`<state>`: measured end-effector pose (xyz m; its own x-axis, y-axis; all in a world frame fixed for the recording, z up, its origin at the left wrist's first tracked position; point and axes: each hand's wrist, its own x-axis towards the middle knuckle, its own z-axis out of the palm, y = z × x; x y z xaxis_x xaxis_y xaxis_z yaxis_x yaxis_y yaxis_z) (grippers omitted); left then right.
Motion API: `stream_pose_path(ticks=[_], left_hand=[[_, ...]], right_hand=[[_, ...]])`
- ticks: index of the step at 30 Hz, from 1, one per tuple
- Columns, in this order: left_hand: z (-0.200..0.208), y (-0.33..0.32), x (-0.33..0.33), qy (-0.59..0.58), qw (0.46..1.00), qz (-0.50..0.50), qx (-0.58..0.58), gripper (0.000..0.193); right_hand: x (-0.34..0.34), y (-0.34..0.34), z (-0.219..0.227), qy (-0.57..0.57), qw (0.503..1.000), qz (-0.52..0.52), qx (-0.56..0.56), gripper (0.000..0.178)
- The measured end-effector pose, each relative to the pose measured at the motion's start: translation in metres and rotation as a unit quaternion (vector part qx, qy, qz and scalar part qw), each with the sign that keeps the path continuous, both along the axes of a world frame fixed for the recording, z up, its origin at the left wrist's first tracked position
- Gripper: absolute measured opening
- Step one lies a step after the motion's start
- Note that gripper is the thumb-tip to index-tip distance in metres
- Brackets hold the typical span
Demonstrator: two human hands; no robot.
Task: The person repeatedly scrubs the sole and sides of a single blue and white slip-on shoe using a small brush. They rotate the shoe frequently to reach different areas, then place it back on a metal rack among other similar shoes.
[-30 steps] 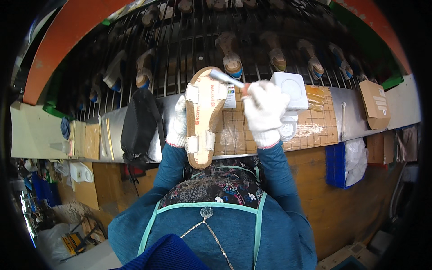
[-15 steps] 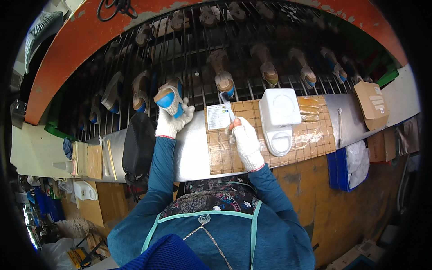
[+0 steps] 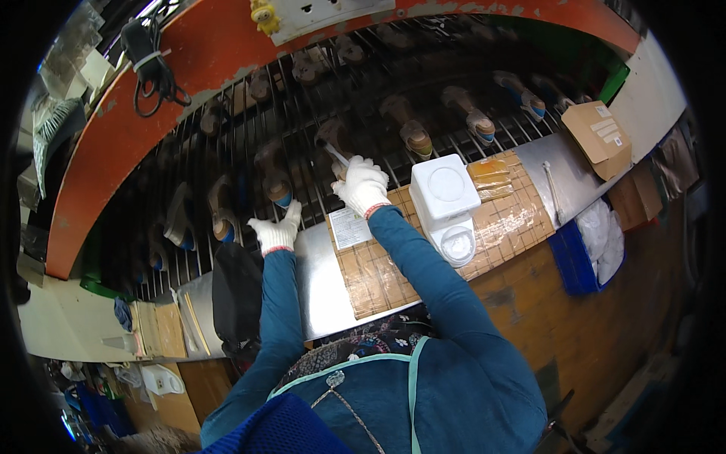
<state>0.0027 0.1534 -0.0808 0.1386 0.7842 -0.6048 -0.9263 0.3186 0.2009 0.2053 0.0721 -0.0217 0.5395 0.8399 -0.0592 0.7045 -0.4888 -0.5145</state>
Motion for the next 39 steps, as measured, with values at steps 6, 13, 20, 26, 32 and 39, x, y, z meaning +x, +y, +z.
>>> stream_pose_path(ticks=[6,13,20,26,32,39], left_hand=[[0.003,-0.065,0.017,0.084,0.975,-0.060,0.199,0.093],[-0.001,-0.064,0.025,0.065,0.944,-0.209,0.247,0.092],[0.016,-0.101,0.035,-0.027,0.851,-0.391,0.350,0.089],[-0.001,-0.142,0.015,-0.089,0.829,-0.423,0.355,0.099],[-0.018,-0.169,0.012,0.058,0.834,-0.315,0.449,0.112],[0.098,-0.204,0.037,0.270,0.702,-0.168,0.638,0.091]], right_hand=[[0.011,0.026,-0.011,0.028,0.999,0.012,-0.022,0.066],[0.021,-0.002,0.053,0.096,0.988,-0.083,0.086,0.072],[0.014,-0.100,0.079,0.147,0.964,0.035,0.219,0.063],[0.025,-0.193,0.061,0.118,0.930,0.114,0.329,0.070],[0.072,-0.286,0.029,-0.057,0.964,0.033,0.256,0.023],[0.087,-0.327,-0.007,-0.099,0.977,-0.087,0.166,0.016]])
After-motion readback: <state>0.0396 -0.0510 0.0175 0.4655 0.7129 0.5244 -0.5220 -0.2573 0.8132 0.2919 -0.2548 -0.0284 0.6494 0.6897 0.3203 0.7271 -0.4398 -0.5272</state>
